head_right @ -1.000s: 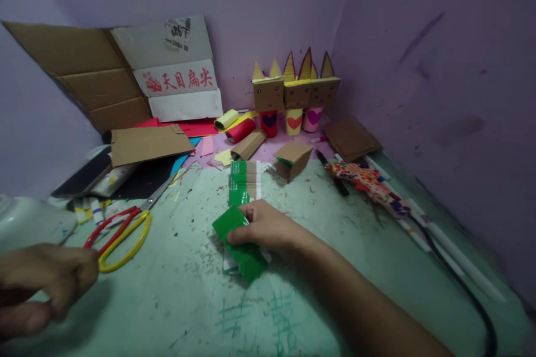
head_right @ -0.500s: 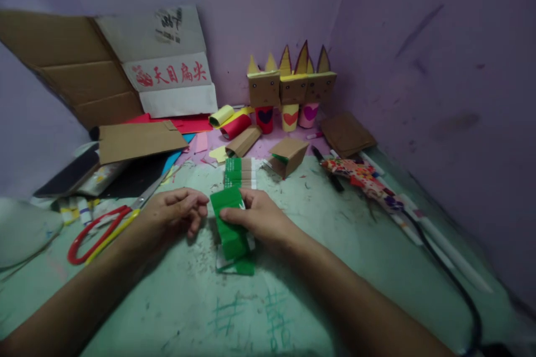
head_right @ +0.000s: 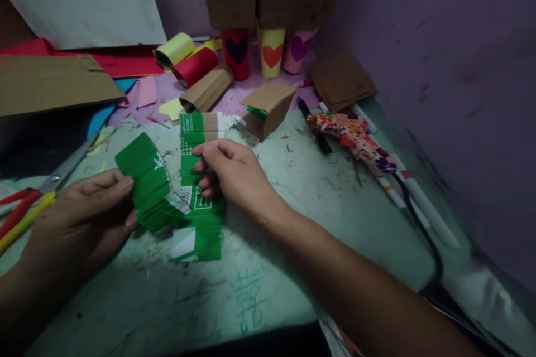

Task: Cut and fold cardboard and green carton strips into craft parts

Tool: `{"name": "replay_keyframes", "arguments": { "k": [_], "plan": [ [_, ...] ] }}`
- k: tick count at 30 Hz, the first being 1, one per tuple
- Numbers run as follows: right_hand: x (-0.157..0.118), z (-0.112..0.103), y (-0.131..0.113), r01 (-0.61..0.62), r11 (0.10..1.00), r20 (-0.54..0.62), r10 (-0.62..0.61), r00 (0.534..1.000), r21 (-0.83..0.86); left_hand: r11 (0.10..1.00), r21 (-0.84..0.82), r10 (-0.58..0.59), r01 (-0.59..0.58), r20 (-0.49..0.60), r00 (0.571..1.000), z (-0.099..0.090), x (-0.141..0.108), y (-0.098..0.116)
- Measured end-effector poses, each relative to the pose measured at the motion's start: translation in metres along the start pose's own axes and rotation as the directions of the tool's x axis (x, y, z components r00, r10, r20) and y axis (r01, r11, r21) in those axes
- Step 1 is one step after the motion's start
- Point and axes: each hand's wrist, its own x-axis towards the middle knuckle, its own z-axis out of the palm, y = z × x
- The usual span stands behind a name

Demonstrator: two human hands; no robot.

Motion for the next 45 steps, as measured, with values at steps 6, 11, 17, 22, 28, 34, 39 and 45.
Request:
{"name": "replay_keyframes", "arguments": {
  "k": [6, 11, 17, 22, 28, 34, 39, 45],
  "plan": [
    [0.0, 0.002, -0.001, -0.02, 0.998, -0.036, 0.018, 0.999, -0.062, 0.994, 0.11, -0.009, 0.009, 0.006, 1.0, -0.001, 0.001, 0.001],
    [-0.005, 0.005, -0.009, -0.106, 0.976, -0.003, 0.108, 0.994, -0.19, 0.993, 0.076, 0.093, -0.093, 0.012, 0.996, -0.003, 0.008, -0.003],
    [-0.016, 0.004, -0.019, -0.045, 0.955, 0.092, 0.075, 0.993, -0.293, 0.981, 0.055, 0.184, -0.186, 0.03, 0.982, -0.008, 0.017, -0.003],
    [-0.029, -0.006, -0.017, -0.081, 0.883, 0.327, 0.255, 0.91, -0.463, 0.972, 0.059, 0.226, -0.226, 0.012, 0.974, -0.013, 0.023, -0.001],
    [-0.054, -0.016, -0.02, 0.35, 0.354, 0.497, 0.579, 0.646, -0.867, 0.967, 0.146, 0.202, -0.208, 0.055, 0.978, -0.013, 0.026, -0.003],
    [-0.061, -0.007, -0.014, 0.44, 0.15, 0.455, 0.474, 0.754, -0.886, 0.965, 0.146, 0.203, -0.216, 0.099, 0.974, -0.013, 0.026, -0.004],
    [-0.067, -0.01, -0.004, 0.508, -0.013, 0.452, 0.436, 0.778, -0.861, 0.959, 0.194, 0.191, -0.205, 0.091, 0.977, -0.011, 0.025, -0.003],
    [-0.079, -0.008, 0.001, 0.541, -0.186, 0.408, 0.473, 0.781, -0.82, 0.943, 0.256, 0.19, -0.213, 0.111, 0.975, -0.009, 0.023, -0.002]
  ]
}}
